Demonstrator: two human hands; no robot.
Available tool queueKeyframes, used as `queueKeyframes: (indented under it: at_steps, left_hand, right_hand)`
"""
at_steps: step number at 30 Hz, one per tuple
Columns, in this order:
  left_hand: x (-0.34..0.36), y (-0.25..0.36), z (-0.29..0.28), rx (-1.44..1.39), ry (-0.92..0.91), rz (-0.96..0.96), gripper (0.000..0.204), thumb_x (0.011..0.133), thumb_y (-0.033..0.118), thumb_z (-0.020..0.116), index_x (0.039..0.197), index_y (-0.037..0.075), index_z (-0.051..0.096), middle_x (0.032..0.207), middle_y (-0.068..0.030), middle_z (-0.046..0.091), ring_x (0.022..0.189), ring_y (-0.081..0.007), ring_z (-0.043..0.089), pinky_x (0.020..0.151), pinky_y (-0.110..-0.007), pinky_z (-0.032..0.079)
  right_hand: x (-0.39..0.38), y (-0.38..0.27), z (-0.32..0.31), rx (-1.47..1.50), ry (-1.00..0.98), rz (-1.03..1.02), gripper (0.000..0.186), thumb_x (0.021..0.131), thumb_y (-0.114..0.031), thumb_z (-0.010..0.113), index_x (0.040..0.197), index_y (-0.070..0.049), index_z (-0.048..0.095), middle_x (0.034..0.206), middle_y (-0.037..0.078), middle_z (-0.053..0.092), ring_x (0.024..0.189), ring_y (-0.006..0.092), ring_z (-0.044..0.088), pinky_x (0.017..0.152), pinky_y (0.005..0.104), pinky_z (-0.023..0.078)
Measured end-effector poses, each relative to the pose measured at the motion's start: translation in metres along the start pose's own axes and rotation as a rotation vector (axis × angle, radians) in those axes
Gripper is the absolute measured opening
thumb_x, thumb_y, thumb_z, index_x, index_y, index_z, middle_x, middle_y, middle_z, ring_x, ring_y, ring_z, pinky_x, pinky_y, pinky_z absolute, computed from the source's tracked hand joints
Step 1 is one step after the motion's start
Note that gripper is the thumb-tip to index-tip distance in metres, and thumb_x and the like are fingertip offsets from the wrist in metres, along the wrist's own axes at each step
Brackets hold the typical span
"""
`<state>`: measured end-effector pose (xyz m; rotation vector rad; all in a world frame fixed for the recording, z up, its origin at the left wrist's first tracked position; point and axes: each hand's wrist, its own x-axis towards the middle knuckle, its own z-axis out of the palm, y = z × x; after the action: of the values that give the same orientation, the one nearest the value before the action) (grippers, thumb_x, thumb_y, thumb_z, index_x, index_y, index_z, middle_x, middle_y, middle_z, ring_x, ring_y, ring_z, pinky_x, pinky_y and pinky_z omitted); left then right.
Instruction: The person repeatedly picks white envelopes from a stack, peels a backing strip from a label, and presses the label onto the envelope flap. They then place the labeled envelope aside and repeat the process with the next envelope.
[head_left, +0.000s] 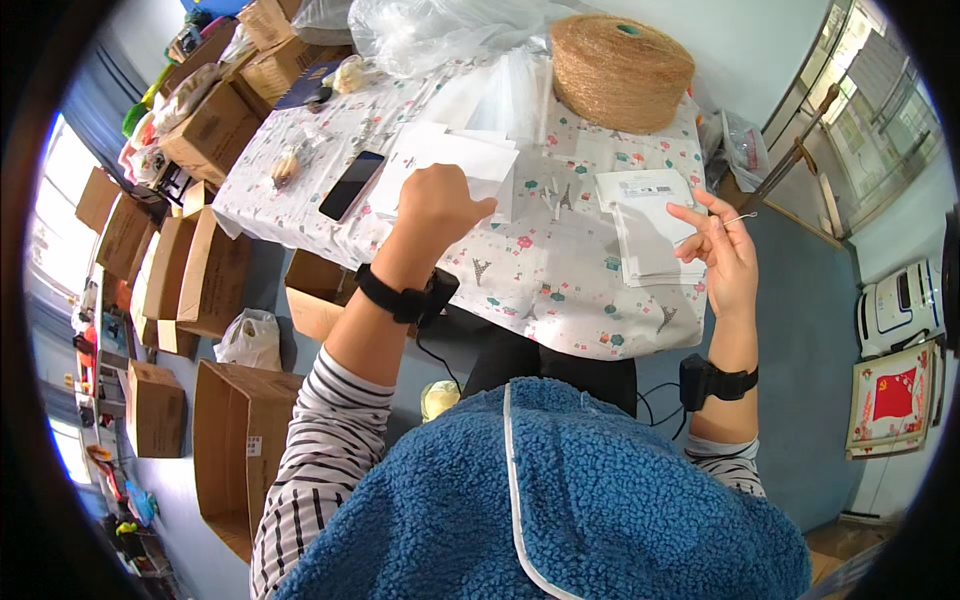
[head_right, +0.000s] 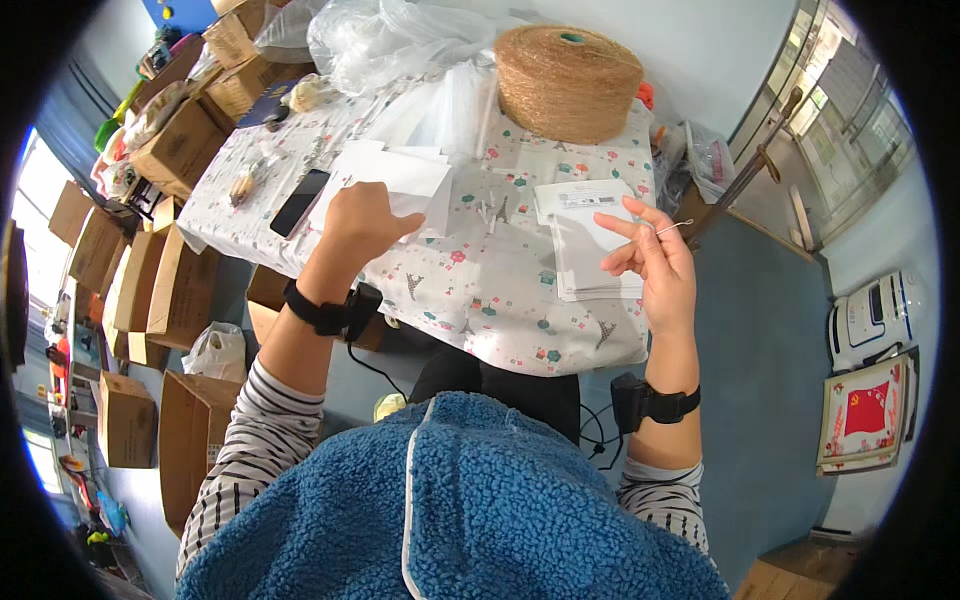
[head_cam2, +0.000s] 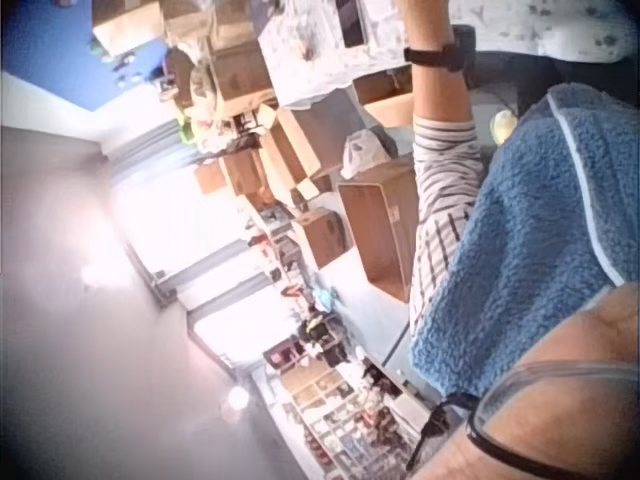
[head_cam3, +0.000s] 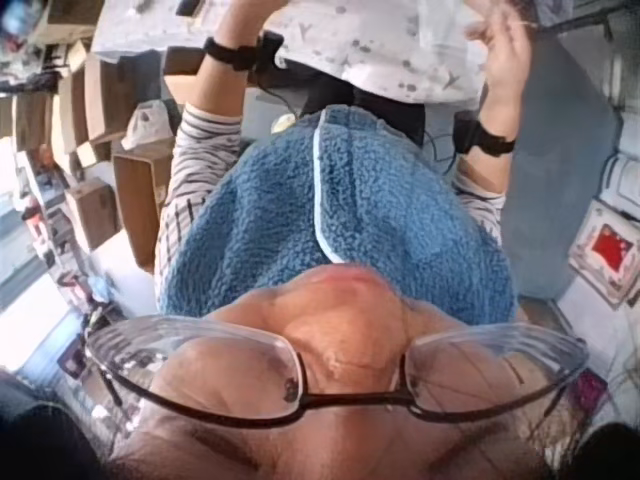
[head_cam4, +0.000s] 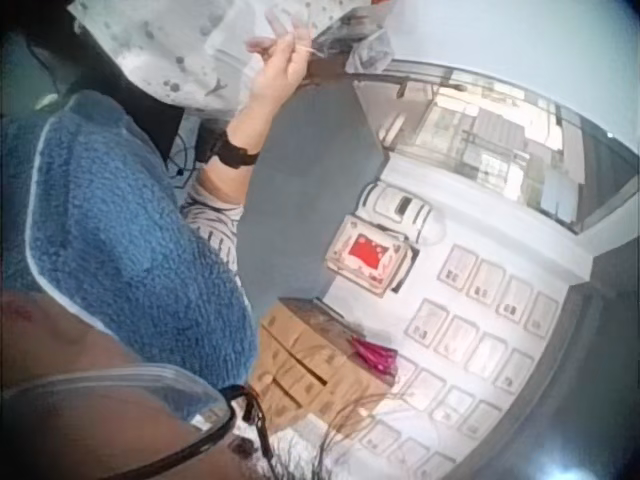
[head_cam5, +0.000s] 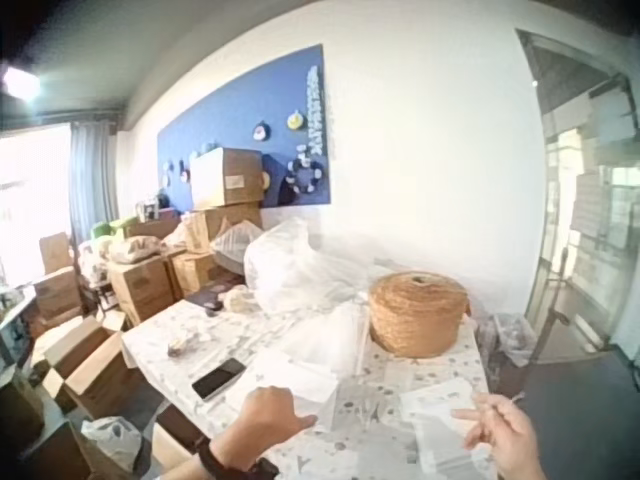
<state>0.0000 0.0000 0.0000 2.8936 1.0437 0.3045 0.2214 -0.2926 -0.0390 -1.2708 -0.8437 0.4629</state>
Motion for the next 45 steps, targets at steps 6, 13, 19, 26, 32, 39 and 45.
queueKeyframes:
  at_steps: [6,13,19,26,32,39,45]
  left_hand:
    - [0.001,-0.014,0.003,-0.111,0.054,0.001,0.056,0.073,0.049,0.078,0.079,-0.006,0.071,0.074,-0.0217,0.069,0.069,-0.0372,0.068,0.068,-0.042,0.055]
    - [-0.005,-0.018,0.000,-0.222,0.102,-0.024,0.052,0.072,0.047,0.080,0.079,-0.004,0.072,0.074,-0.0212,0.069,0.070,-0.0375,0.068,0.067,-0.043,0.055]
    - [-0.009,-0.012,0.008,-0.258,0.087,-0.058,0.034,0.084,0.030,0.069,0.082,-0.003,0.072,0.077,-0.0218,0.069,0.071,-0.0388,0.068,0.067,-0.045,0.054]
    - [-0.021,0.000,0.003,-0.095,0.407,-0.020,0.019,0.091,0.011,0.061,0.107,0.001,0.065,0.082,-0.0171,0.069,0.070,-0.0362,0.068,0.064,-0.043,0.055]
    - [-0.020,0.008,-0.024,-0.656,0.721,0.118,0.018,0.100,0.003,0.056,0.116,-0.002,0.062,0.078,-0.0134,0.067,0.065,-0.0190,0.069,0.061,-0.026,0.051]
    - [0.030,0.057,0.036,-1.998,0.130,0.019,0.031,0.109,0.019,0.042,0.130,-0.003,0.049,0.120,-0.0135,0.063,0.105,-0.0227,0.067,0.091,-0.040,0.060]
    - [0.032,0.070,0.071,-2.126,0.069,-0.060,0.035,0.110,0.020,0.041,0.139,0.001,0.041,0.128,-0.0139,0.061,0.113,-0.0252,0.064,0.099,-0.042,0.054]
  right_hand:
    - [0.028,-0.001,0.007,0.021,0.003,0.013,0.048,0.110,-0.035,0.037,0.129,0.002,0.062,0.121,0.018,0.068,0.083,0.0155,0.066,0.074,0.0271,0.051]
    - [0.058,0.010,-0.002,0.089,0.001,-0.040,0.049,0.110,-0.035,0.038,0.126,0.004,0.063,0.094,0.004,0.058,0.081,0.0147,0.053,0.076,0.0290,0.046]
    - [0.064,0.007,-0.022,0.162,-0.060,0.013,0.045,0.110,-0.031,0.041,0.121,0.005,0.065,0.088,0.003,0.057,0.079,0.0136,0.052,0.075,0.0289,0.046]
    - [0.060,0.021,-0.019,0.139,-0.041,0.101,0.029,0.106,-0.015,0.050,0.120,0.005,0.065,0.092,0.006,0.063,0.085,0.0144,0.058,0.079,0.0294,0.048]
    - [0.068,0.029,0.005,0.342,-0.043,0.129,0.028,0.104,-0.009,0.053,0.125,0.006,0.063,0.099,0.007,0.067,0.089,0.0153,0.062,0.080,0.0283,0.049]
    - [0.074,0.046,0.041,0.515,-0.061,0.195,0.032,0.103,-0.017,0.056,0.133,-0.005,0.062,0.132,0.013,0.062,0.119,0.0221,0.058,0.098,0.0310,0.048]
    - [0.075,0.057,0.043,0.602,0.097,0.275,0.034,0.103,-0.023,0.058,0.133,-0.009,0.062,0.141,0.011,0.056,0.125,0.0253,0.053,0.106,0.0363,0.044]
